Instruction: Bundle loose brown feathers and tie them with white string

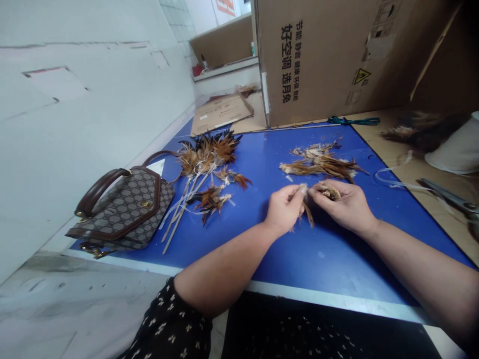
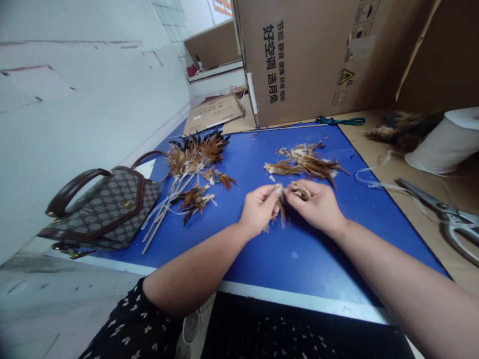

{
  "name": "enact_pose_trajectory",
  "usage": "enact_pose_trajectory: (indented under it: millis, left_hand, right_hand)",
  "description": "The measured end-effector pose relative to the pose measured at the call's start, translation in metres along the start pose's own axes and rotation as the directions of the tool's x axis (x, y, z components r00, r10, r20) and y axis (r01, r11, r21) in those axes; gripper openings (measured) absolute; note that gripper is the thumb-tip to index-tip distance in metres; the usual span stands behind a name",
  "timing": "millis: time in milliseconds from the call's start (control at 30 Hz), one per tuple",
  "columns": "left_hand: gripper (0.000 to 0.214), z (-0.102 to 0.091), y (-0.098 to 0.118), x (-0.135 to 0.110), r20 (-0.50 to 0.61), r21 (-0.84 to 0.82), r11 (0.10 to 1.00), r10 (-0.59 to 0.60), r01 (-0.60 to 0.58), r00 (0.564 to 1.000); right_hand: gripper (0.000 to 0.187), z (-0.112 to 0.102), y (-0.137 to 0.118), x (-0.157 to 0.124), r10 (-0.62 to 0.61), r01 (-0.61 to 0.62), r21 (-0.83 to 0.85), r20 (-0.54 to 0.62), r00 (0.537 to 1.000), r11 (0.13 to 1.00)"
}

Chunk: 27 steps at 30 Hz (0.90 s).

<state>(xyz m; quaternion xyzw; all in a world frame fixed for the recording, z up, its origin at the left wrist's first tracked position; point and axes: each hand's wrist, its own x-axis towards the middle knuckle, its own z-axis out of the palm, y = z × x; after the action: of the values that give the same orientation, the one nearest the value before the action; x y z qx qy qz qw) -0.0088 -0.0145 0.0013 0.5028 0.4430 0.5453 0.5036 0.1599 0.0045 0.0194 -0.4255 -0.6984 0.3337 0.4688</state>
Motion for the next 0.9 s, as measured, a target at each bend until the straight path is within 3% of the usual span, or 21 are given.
enact_pose_trajectory:
  millis: [67, 167, 367, 533, 700, 900]
  left_hand:
    - [0.040, 0.001, 0.002, 0.000, 0.045, -0.118, 0.985, -0.120, 0.125, 0.992]
    - [0.043, -0.002, 0.004, 0.000, 0.099, -0.209, 0.961, -0.164, 0.182, 0.981]
    - [0.043, -0.008, 0.004, 0.001, 0.213, -0.172, 0.954, -0.208, 0.246, 0.955]
    - [0.042, -0.008, 0.002, 0.001, 0.165, -0.156, 0.962, -0.198, 0.224, 0.966]
    - [0.039, -0.008, 0.002, 0.001, 0.156, -0.109, 0.977, -0.164, 0.182, 0.974]
    - [0.043, -0.007, 0.004, -0.001, 0.131, -0.048, 0.989, -0.132, 0.140, 0.982]
  right_hand:
    - [0.021, -0.001, -0.001, 0.001, -0.007, 0.007, -0.004, -0.005, 1.000, 1.000]
    - [0.021, -0.001, 0.000, 0.001, -0.035, 0.035, 0.015, 0.031, 0.999, 0.999]
    - [0.022, -0.001, 0.009, 0.004, -0.112, 0.113, -0.015, 0.038, 0.993, 0.993]
    - [0.026, -0.001, 0.012, 0.003, -0.143, 0.142, 0.022, 0.031, 0.989, 0.990]
    - [0.026, -0.001, 0.010, 0.000, -0.149, 0.144, 0.055, 0.117, 0.982, 0.988]
    - [0.025, -0.004, 0.007, 0.002, -0.031, 0.003, 0.122, 0.227, 0.973, 0.992]
